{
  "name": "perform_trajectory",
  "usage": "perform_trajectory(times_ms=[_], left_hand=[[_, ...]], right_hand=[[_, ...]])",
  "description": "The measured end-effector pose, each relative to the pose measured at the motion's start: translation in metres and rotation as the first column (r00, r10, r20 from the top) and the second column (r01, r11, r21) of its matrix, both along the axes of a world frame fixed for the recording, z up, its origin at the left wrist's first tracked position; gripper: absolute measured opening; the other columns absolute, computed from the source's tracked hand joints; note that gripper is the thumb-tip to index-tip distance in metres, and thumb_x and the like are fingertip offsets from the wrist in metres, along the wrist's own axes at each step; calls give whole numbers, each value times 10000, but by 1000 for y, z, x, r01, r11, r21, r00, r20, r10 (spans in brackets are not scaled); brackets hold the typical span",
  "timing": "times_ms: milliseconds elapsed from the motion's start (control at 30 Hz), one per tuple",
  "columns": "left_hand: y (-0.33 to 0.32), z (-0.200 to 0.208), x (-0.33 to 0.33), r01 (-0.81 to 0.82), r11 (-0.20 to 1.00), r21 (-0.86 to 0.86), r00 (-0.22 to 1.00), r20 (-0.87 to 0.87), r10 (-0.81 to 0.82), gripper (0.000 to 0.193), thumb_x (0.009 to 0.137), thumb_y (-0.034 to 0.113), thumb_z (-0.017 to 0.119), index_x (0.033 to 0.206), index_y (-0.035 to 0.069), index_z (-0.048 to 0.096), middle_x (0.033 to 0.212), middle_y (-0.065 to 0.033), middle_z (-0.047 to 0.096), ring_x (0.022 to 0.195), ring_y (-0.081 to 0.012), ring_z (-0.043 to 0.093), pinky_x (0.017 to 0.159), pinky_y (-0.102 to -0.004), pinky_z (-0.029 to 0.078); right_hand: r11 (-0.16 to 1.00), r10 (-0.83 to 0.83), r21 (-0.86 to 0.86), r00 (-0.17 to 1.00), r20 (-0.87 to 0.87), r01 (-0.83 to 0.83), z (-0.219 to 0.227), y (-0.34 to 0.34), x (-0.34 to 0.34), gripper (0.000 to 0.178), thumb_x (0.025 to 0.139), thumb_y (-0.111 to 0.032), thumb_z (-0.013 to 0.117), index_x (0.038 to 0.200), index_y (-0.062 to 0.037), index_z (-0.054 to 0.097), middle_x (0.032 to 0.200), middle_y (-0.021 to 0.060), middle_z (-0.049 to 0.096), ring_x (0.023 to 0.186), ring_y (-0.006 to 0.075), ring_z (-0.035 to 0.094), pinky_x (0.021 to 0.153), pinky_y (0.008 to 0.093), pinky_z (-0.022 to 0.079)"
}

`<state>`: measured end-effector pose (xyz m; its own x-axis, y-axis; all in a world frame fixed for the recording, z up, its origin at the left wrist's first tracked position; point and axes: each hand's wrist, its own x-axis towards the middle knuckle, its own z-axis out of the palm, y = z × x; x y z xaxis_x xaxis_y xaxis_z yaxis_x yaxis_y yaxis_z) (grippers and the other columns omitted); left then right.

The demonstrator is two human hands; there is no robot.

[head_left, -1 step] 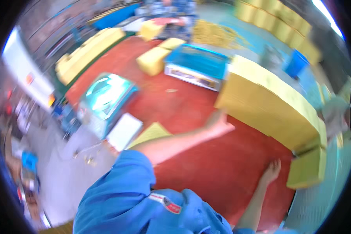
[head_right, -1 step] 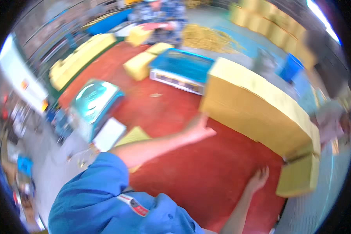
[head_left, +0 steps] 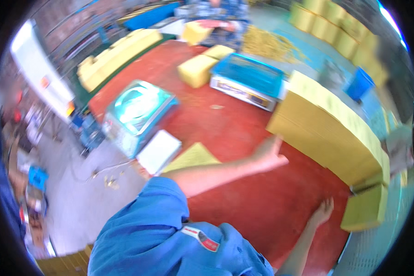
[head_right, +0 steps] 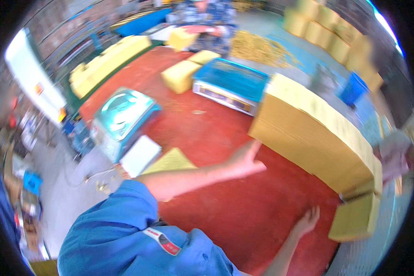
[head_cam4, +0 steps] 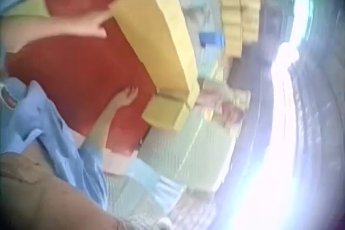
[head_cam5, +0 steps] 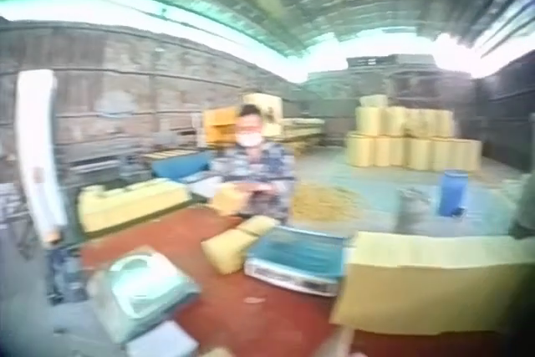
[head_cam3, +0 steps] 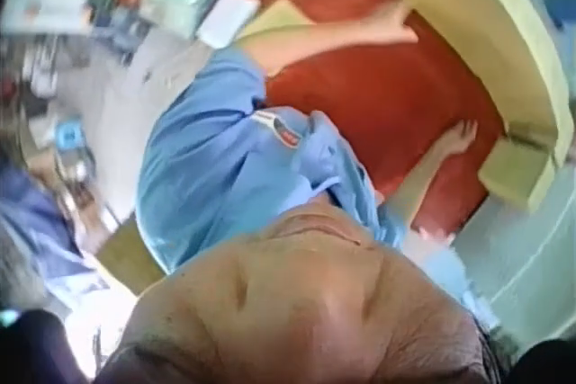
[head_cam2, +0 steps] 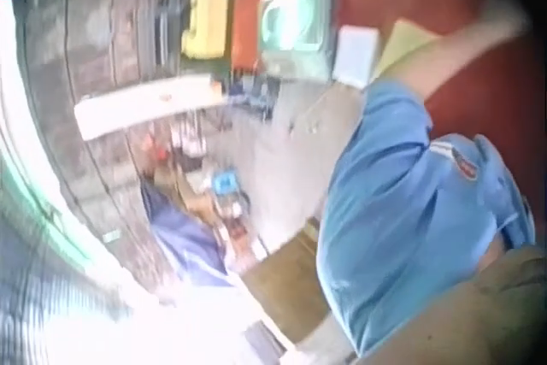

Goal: The worker is weighing stacks of yellow paper and organizing them on a workbench.

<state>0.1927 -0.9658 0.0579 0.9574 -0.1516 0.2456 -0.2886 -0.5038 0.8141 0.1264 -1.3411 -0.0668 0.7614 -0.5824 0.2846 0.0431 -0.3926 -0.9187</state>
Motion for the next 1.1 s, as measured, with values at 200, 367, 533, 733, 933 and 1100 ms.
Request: perform_trajectory(times_ms=[200,367,533,733,933,1100], left_hand=[[122,47,-180,265,953,-146,962,-23,-271,571,927,223,662,1413,9,453,1394,-168,536,1271,-278,540,1047,-388,454],[277,62,-297,-43,933,-357,978,-204,-33,495,947,208,646,1380,16,499,1307,-140,608,1184,-222,605,983,-351,497],[439,45,-414,-427,802,-417,902,-258,346,415,963,186,623,1339,27,547,1227,-148,654,1131,-193,630,957,-327,502],[583,42,-523,-753,571,-326,645,-196,739,390,942,178,635,1271,-26,586,1138,-152,698,1032,-173,668,856,-306,535],[700,29,-549,-878,413,-241,456,-161,875,364,936,192,642,1230,-22,624,1072,-154,721,957,-192,698,815,-306,542],[832,28,-517,-905,401,138,399,-44,916,406,889,185,671,1239,-11,603,1122,-171,677,998,-250,667,862,-333,520]], right_hand=[[862,336,388,941,48,-327,53,198,-106,344,921,-16,489,1251,32,574,1223,131,607,1120,222,580,990,340,452],[495,732,464,640,232,-734,111,439,-179,291,901,28,472,1163,29,597,1111,118,647,1011,191,615,899,326,490],[101,922,607,303,241,-788,122,646,-247,264,931,38,493,1180,39,581,1120,140,653,1016,225,643,916,364,512],[-311,947,575,-197,253,-757,132,827,-304,280,948,2,501,1218,25,572,1145,134,645,1055,230,638,932,362,504],[-502,857,572,-460,231,-649,124,961,-315,303,941,-3,513,1237,28,567,1145,133,647,1039,221,644,904,342,507],[-543,833,534,-494,247,-648,101,1084,-292,322,936,-9,533,1254,28,558,1135,105,643,1024,159,625,873,302,498]])
